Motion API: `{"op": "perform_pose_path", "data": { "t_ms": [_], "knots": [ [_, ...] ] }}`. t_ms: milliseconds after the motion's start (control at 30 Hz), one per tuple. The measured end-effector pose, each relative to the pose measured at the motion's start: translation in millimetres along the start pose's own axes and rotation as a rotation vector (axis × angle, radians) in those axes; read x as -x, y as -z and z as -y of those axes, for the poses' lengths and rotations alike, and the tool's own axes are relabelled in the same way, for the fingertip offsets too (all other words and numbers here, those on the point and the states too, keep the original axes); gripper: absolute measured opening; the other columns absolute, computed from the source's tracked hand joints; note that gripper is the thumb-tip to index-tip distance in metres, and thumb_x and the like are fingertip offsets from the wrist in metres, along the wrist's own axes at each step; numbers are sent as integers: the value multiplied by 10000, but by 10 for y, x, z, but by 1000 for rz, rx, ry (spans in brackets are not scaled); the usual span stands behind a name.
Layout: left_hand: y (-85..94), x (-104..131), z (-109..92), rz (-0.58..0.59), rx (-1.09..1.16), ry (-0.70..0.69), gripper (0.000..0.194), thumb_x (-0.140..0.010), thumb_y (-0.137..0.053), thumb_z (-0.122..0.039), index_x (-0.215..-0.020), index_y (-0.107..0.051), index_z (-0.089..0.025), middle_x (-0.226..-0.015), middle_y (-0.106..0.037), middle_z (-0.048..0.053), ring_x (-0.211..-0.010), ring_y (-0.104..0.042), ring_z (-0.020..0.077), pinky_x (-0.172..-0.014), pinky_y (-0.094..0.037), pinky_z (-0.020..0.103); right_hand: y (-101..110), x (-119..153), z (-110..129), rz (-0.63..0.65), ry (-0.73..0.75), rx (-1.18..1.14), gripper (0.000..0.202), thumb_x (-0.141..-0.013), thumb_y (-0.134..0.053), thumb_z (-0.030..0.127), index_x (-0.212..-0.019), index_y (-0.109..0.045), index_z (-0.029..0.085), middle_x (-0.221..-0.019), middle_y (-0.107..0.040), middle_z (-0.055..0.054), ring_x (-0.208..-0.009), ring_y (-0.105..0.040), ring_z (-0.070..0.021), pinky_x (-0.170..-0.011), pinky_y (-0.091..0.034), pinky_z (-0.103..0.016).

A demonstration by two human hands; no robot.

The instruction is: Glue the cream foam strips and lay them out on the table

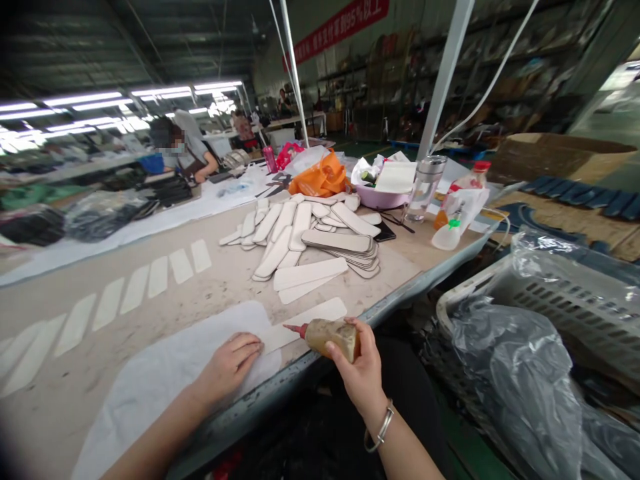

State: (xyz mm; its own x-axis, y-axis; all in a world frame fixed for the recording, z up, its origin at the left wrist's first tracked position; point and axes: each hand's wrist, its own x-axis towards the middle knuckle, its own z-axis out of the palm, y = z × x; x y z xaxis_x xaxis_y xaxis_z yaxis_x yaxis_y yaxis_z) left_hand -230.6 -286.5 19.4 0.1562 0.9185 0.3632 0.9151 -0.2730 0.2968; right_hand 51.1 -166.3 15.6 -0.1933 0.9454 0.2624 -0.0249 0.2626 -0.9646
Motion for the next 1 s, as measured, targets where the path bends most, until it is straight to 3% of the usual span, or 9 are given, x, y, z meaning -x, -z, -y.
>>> {"op": "perform_pose_path", "data": {
  "t_ms": [233, 533, 1000],
  "knots": [
    [-108, 61, -17, -85, 66, 12, 194, -914, -501, -158, -987, -678, -190, -939, -670, 77, -882, -597, 181, -798, -530, 356, -227, 41, 108, 146, 282, 237, 389, -825, -696, 341, -1146, -498, 248, -1088, -518, -81, -1024, -518, -269, -899, -455, -444],
    [-103, 67, -24, -79, 33, 11, 184, -902, -519, -155, -974, -684, -190, -922, -684, 66, -873, -595, 182, -810, -515, 360, -353, 119, 124, 256, 378, 319, 382, -846, -670, 311, -1169, -476, 252, -1117, -467, -96, -1029, -526, -259, -865, -501, -408],
    [-78, 53, -22, -109, 10, -8, 155, -893, -538, -175, -942, -683, -197, -928, -680, 59, -875, -605, 173, -811, -515, 339, 146, -236, 59, -230, 378, 690, 340, -853, -635, 373, -1134, -529, 213, -1084, -492, -123, -972, -554, -286, -771, -541, -439]
  ]
}}
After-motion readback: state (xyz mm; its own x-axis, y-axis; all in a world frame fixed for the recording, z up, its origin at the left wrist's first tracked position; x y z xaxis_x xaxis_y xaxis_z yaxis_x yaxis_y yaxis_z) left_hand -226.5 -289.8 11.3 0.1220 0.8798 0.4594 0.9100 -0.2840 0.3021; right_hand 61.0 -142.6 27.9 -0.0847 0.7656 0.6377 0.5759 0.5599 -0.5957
